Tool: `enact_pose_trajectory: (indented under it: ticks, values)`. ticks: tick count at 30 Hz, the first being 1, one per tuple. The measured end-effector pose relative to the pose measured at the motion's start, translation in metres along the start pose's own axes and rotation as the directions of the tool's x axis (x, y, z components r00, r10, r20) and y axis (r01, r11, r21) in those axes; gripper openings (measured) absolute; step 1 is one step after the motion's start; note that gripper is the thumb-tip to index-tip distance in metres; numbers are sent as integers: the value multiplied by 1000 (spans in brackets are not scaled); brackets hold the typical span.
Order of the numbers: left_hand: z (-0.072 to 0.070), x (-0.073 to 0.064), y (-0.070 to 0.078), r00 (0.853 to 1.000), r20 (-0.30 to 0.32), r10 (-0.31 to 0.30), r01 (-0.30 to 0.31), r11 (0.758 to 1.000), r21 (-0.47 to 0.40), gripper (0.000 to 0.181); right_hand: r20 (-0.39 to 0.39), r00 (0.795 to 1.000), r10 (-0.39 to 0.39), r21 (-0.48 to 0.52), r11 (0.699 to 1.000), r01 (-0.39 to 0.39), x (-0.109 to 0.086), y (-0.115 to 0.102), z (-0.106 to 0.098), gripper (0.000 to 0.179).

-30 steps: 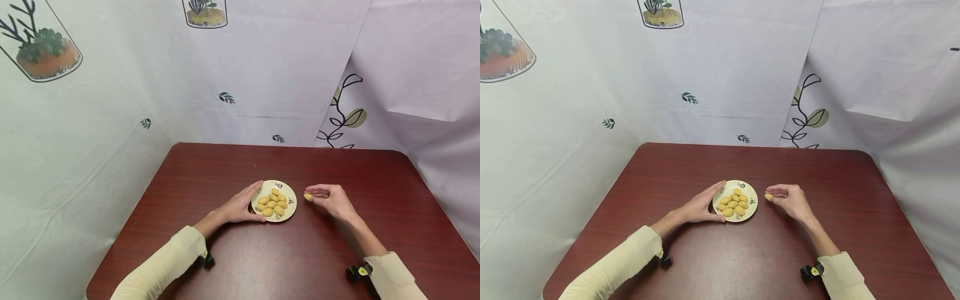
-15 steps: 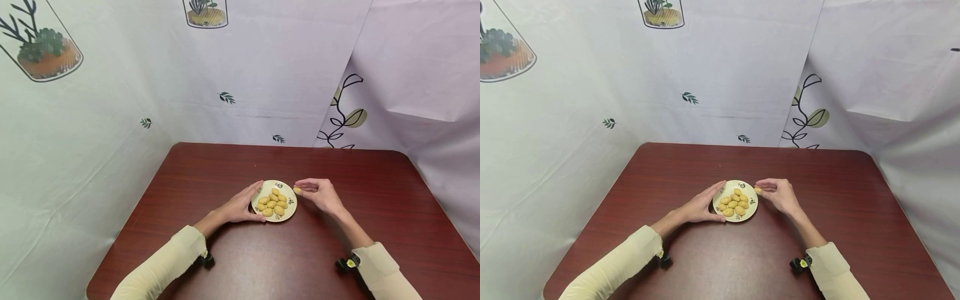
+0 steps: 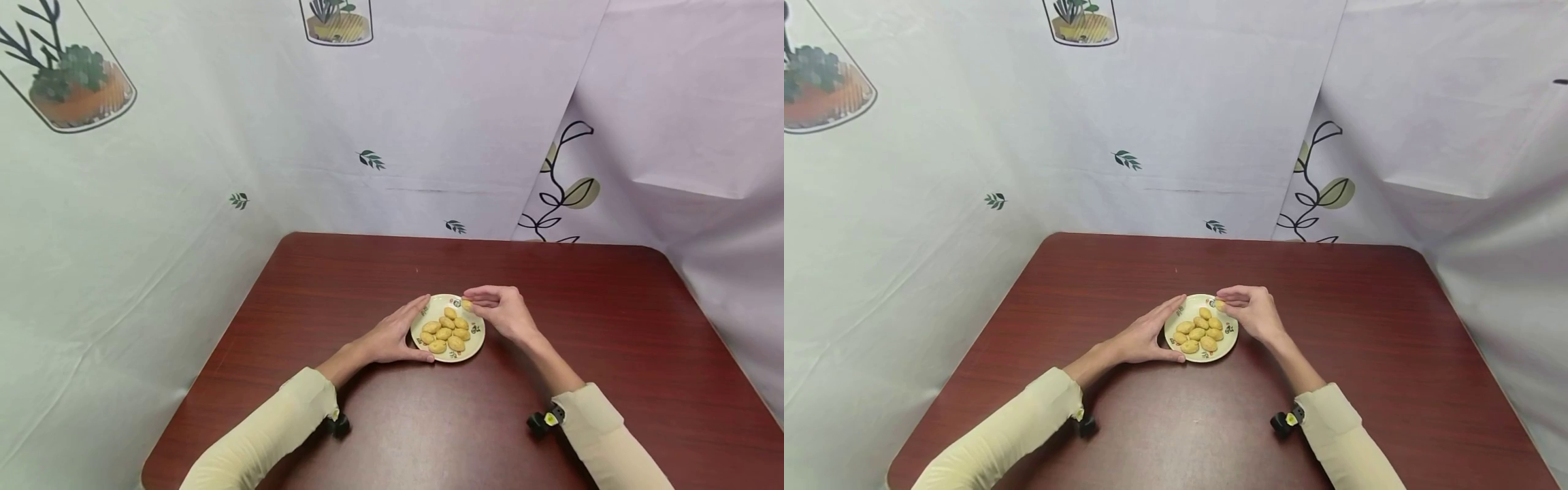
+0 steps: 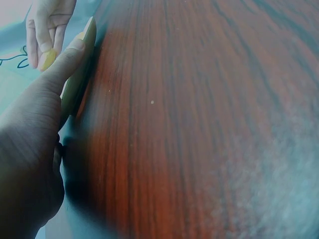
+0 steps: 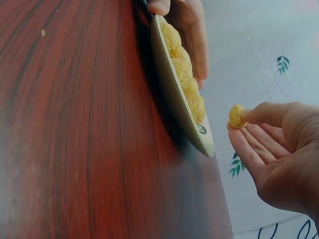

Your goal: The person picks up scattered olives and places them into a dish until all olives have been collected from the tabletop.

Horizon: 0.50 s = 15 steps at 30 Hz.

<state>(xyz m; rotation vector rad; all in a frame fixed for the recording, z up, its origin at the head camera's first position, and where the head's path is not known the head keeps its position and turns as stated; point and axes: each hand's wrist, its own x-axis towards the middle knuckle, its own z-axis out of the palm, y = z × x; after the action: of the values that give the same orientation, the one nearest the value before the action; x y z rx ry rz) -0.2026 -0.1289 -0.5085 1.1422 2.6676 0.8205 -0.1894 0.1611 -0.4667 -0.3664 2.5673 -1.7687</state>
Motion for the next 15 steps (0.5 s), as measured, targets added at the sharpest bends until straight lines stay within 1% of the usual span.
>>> enact_pose_trajectory:
  ticks: [6, 10, 15]
  values:
    - [0, 0, -1, 1000, -4, 14, -14, 1000, 8, 123, 3, 1000, -8, 0, 1000, 8, 9, -3, 13, 26]
    - [0, 0, 0, 1000, 0, 7, -7, 1000, 8, 123, 16, 1000, -27, 8, 1000, 27, 14, -4, 21, 26]
    - [1, 0, -1, 1000, 7, 2, -2, 1000, 10, 124, 35, 998, -43, -6, 999, 43, 18, -2, 30, 25]
